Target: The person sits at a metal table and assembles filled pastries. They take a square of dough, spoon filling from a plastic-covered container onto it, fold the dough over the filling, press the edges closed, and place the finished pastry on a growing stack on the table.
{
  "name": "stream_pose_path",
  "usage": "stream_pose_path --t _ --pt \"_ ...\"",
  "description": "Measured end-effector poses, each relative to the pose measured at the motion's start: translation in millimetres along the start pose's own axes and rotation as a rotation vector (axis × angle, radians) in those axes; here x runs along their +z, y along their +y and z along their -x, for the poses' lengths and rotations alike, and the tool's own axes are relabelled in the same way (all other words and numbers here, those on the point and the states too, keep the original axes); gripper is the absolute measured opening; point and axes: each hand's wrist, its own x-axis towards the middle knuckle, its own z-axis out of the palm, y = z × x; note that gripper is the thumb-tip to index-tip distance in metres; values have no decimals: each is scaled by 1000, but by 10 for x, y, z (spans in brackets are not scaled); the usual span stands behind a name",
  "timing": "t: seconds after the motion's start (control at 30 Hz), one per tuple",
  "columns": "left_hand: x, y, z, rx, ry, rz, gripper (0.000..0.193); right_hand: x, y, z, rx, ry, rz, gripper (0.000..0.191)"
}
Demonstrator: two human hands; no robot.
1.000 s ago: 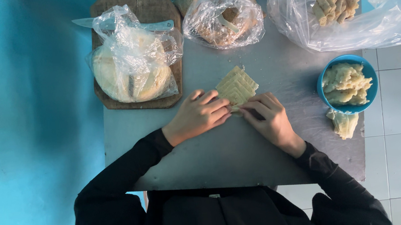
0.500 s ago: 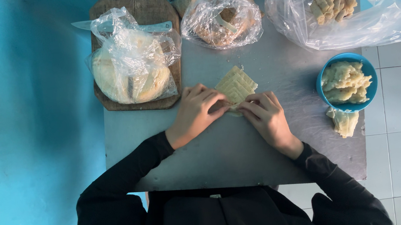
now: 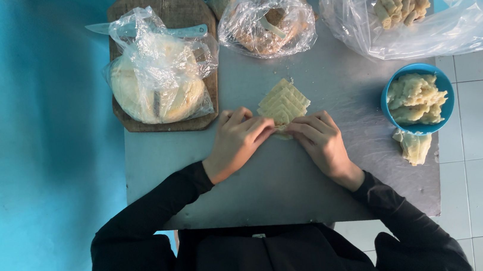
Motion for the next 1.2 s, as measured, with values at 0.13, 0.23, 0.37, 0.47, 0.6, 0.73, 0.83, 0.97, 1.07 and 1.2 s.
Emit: stream_pose_path --t 0.13,0.23,0.37,0.47,0.6,0.73,0.83,0.97,1.07,1.2 --pt "38 -43 29 58 -5 -24 12 -32 3 -7 -26 -11 15 24" --pt "38 -104 71 163 -41 -117 18 -62 -33 -5 -76 -29 85 28" --pt "34 -142 99 253 -74 -200 17 -107 -98 -16 -156 -61 169 38" --pt "11 -160 94 246 -83 -149 16 -159 -123 -27 -167 -76 147 41" --pt "-20 -173 57 223 -111 -128 17 -163 -140 -56 -130 -87 110 32" --pt "-15 -138 1 89 -148 3 16 -136 -127 -88 -152 -86 163 25" --pt "-16 -132 -40 14 -186 64 15 -107 -118 -114 -123 -81 153 19" --pt "11 -121 -90 -97 -166 122 11 -108 -78 -180 -29 -148 121 15" --pt "23 -122 -116 -212 -182 147 10 -131 -44 -262 100 -190 18 14" --pt "55 -131 -191 -359 -267 169 19 -217 10 -396 305 -302 -110 15"
